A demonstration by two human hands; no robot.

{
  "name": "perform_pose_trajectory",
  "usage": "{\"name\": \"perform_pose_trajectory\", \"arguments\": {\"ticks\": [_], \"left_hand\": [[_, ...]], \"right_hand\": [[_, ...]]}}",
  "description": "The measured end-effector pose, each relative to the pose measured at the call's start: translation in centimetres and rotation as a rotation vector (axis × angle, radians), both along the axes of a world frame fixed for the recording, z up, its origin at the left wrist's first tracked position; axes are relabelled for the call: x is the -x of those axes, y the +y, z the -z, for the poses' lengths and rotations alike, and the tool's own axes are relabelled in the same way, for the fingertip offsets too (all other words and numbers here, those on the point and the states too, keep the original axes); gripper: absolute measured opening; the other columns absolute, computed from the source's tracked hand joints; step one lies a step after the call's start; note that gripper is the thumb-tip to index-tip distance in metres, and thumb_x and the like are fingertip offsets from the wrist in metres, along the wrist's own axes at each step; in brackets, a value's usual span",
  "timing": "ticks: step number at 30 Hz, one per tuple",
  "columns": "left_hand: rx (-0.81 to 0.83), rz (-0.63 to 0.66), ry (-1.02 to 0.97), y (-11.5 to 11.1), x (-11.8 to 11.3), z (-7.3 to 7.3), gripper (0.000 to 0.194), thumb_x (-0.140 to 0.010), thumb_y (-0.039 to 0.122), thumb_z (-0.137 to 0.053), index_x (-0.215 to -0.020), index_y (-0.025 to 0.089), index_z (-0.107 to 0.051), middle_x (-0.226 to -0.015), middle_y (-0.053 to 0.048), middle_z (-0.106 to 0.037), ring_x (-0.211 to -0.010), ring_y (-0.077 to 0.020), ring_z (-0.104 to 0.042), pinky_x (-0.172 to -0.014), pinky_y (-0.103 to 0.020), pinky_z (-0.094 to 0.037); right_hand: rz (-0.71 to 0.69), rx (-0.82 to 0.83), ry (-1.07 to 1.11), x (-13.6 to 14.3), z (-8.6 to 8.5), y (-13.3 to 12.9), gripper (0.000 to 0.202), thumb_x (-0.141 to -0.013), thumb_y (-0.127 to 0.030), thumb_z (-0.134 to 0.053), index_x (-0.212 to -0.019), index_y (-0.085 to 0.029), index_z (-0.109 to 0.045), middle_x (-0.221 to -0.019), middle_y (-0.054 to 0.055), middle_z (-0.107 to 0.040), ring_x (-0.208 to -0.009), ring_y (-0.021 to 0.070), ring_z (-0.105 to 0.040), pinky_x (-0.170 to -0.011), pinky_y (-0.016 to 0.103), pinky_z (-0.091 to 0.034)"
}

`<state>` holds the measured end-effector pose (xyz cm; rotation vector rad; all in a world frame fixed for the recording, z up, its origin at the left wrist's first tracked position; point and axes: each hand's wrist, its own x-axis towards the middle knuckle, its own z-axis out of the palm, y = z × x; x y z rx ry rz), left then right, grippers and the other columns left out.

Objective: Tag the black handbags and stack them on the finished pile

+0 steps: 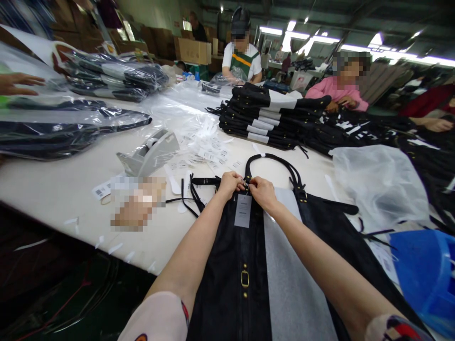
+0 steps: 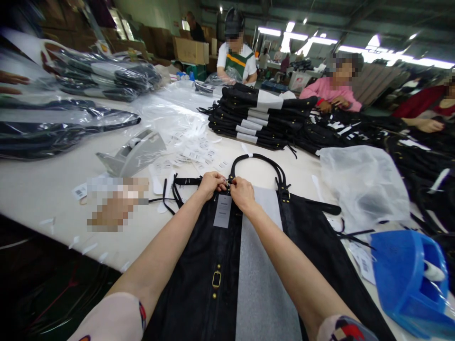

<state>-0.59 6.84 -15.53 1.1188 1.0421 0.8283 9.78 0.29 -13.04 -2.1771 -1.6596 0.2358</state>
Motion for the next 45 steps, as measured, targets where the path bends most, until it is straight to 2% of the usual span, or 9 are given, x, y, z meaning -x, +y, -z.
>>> {"name": "perform_pose_trajectory", "arguments": {"ticks": [7, 12, 18, 24, 29, 35, 45], "left_hand": [[-0.005, -0.071, -0.093, 0.3, 0.0, 0.4, 0.011, -0.072, 0.002, -0.046, -0.069, 0.012, -0.051, -0.058, 0.001, -0.059, -0.037, -0.0047, -0.05, -0.037, -0.015, -0.034], [-0.038, -0.105, -0.135, 0.6, 0.2, 1.0, 0.01, -0.071, 0.004, -0.049, -0.069, 0.012, -0.055, -0.048, 0.004, -0.053, -0.038, -0.0049, -0.048, -0.038, -0.015, -0.034], [-0.051, -0.099, -0.148, 0.6, 0.3, 1.0, 0.01, -0.07, 0.004, -0.05, -0.069, 0.012, -0.057, -0.044, 0.005, -0.05, -0.038, -0.0047, -0.046, -0.039, -0.015, -0.033], [-0.048, -0.086, -0.142, 0.4, 0.3, 0.9, 0.009, -0.069, 0.005, -0.05, -0.07, 0.011, -0.057, -0.045, 0.005, -0.049, -0.038, -0.0045, -0.045, -0.039, -0.016, -0.033], [-0.043, -0.044, -0.122, 0.2, 0.3, 0.6, 0.021, -0.062, 0.0, -0.05, -0.078, 0.011, -0.058, -0.055, 0.004, -0.056, -0.039, -0.0054, -0.049, -0.037, -0.017, -0.033], [-0.12, -0.034, -0.064, 0.1, 0.2, 1.0, 0.001, -0.067, 0.01, -0.057, -0.066, 0.011, -0.058, -0.042, 0.004, -0.05, -0.037, -0.0062, -0.046, -0.038, -0.017, -0.032], [-0.154, -0.076, 0.014, 0.1, 0.0, 1.4, 0.01, -0.069, 0.011, -0.056, -0.06, 0.013, -0.054, -0.036, 0.005, -0.048, -0.033, -0.0063, -0.043, -0.038, -0.017, -0.029]], "right_hand": [[-0.054, -0.078, -0.089, 0.2, -0.3, 0.5, 0.022, -0.083, -0.023, -0.045, -0.091, -0.02, -0.065, -0.095, 0.006, -0.061, -0.093, 0.0179, -0.052, -0.08, 0.026, -0.037], [-0.115, -0.004, -0.034, -0.3, 0.2, 2.1, 0.024, -0.082, -0.024, -0.048, -0.098, -0.021, -0.065, -0.1, 0.007, -0.057, -0.099, 0.0172, -0.048, -0.082, 0.026, -0.037], [-0.162, 0.05, 0.018, -0.2, 0.8, 2.9, 0.023, -0.082, -0.025, -0.047, -0.093, -0.02, -0.067, -0.098, 0.006, -0.056, -0.097, 0.0153, -0.049, -0.081, 0.024, -0.037], [-0.109, 0.046, 0.028, -0.1, 1.0, 3.1, 0.024, -0.082, -0.026, -0.047, -0.092, -0.02, -0.068, -0.096, 0.005, -0.058, -0.09, 0.0142, -0.052, -0.077, 0.022, -0.038], [-0.101, 0.046, 0.076, -0.3, 0.8, 3.1, 0.024, -0.081, -0.025, -0.048, -0.092, -0.02, -0.069, -0.09, 0.004, -0.063, -0.084, 0.0136, -0.056, -0.07, 0.02, -0.039], [-0.116, 0.052, 0.089, -0.3, 0.8, 3.0, 0.023, -0.081, -0.026, -0.048, -0.087, -0.02, -0.07, -0.083, 0.002, -0.065, -0.077, 0.0125, -0.057, -0.066, 0.019, -0.038], [-0.053, 0.08, 0.032, -0.2, 0.8, 3.0, 0.024, -0.084, -0.027, -0.045, -0.092, -0.018, -0.067, -0.094, 0.006, -0.061, -0.086, 0.0143, -0.055, -0.071, 0.021, -0.038]]}}
